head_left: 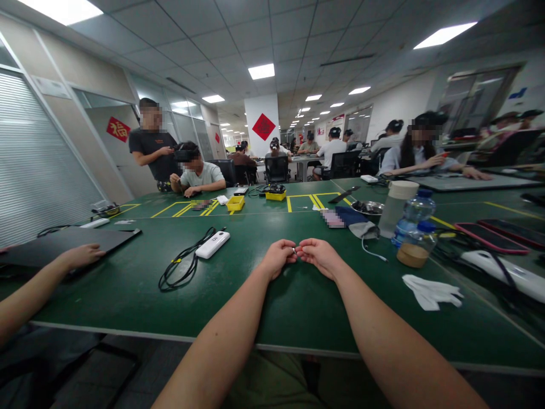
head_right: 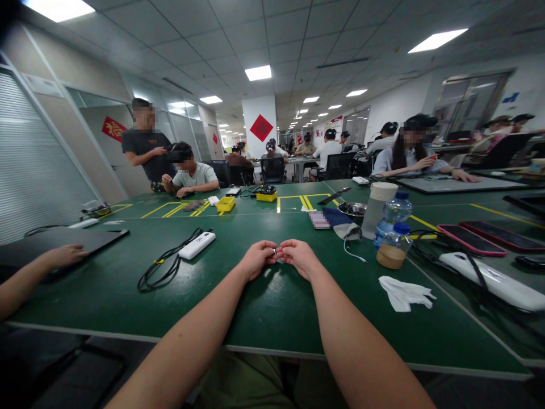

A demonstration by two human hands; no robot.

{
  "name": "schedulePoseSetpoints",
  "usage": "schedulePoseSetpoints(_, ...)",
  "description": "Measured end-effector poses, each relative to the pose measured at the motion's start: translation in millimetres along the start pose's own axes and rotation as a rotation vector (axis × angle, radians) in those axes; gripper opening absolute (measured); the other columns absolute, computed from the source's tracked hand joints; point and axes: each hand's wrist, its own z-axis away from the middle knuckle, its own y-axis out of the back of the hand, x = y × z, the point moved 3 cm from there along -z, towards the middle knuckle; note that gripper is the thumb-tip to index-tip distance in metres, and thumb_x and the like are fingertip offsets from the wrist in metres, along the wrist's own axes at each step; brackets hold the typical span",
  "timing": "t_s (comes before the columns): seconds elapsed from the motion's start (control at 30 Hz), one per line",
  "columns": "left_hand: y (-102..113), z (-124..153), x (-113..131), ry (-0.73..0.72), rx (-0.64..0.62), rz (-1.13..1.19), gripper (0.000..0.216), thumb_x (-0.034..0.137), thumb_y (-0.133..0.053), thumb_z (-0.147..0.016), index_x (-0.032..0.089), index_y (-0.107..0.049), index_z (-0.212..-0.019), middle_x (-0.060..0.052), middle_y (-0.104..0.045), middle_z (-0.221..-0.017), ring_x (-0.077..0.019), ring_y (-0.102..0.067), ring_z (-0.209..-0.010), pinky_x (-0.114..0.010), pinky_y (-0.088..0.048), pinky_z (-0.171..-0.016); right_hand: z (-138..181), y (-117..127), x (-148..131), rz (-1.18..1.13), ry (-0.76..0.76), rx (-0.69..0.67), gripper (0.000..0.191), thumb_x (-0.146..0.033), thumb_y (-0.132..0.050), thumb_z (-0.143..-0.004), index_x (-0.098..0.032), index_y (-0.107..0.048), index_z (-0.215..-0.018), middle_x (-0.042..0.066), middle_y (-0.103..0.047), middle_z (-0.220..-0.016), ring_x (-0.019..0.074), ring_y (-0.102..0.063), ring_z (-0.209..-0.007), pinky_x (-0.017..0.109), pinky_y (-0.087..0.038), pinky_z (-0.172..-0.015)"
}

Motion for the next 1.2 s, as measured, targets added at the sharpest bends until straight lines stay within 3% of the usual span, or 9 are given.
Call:
schedulePoseSetpoints(0.3, 0.4, -0.7, 0.7, 0.004, 0.025, 0.055, 0.019, 0.002, -0.057, -0.073, 0.011, -0.058, -0.090, -0.005, -0.062, -0.074, -0.0084, -0.061, -0.057, -0.020, -0.051, -0.056, 2.1, -2.2, -3.5, 0.004, -0.047, -0.003, 0.012, -0.006, -0.058, -0.075, -0.014, -0.058, -0.084, 0.012, -0.071, -0.082, 0.0151, -0.068, -0.068, 0.025, -0.054, -0.062)
schedulePoseSetpoints(0.63, -0.6, 0.8, 2.6, 0.007, 0.003, 0.043, 0.022, 0.002, -0.050, -0.076, 0.012, -0.057, -0.093, -0.006, -0.065, -0.078, -0.0076, -0.060, -0.055, -0.018, -0.050, -0.053, 2.8, -2.5, -3.6, 0.023, 0.012, 0.008, 0.014, -0.005, -0.064, -0.069, -0.013, -0.062, -0.079, 0.008, -0.070, -0.077, 0.0136, -0.066, -0.068, 0.025, -0.054, -0.066)
schedulePoseSetpoints(1.2, 0.0, 0.9, 1.5, -0.033, -0.021, -0.006, 0.024, 0.004, -0.061, -0.072, 0.011, -0.058, -0.095, -0.007, -0.066, -0.082, -0.0077, -0.061, -0.058, -0.020, -0.051, -0.058, 1.5, -1.9, -2.1, 0.015, 0.006, 0.007, 0.014, -0.005, -0.066, -0.068, -0.013, -0.062, -0.078, 0.009, -0.070, -0.076, 0.0159, -0.068, -0.069, 0.027, -0.056, -0.067)
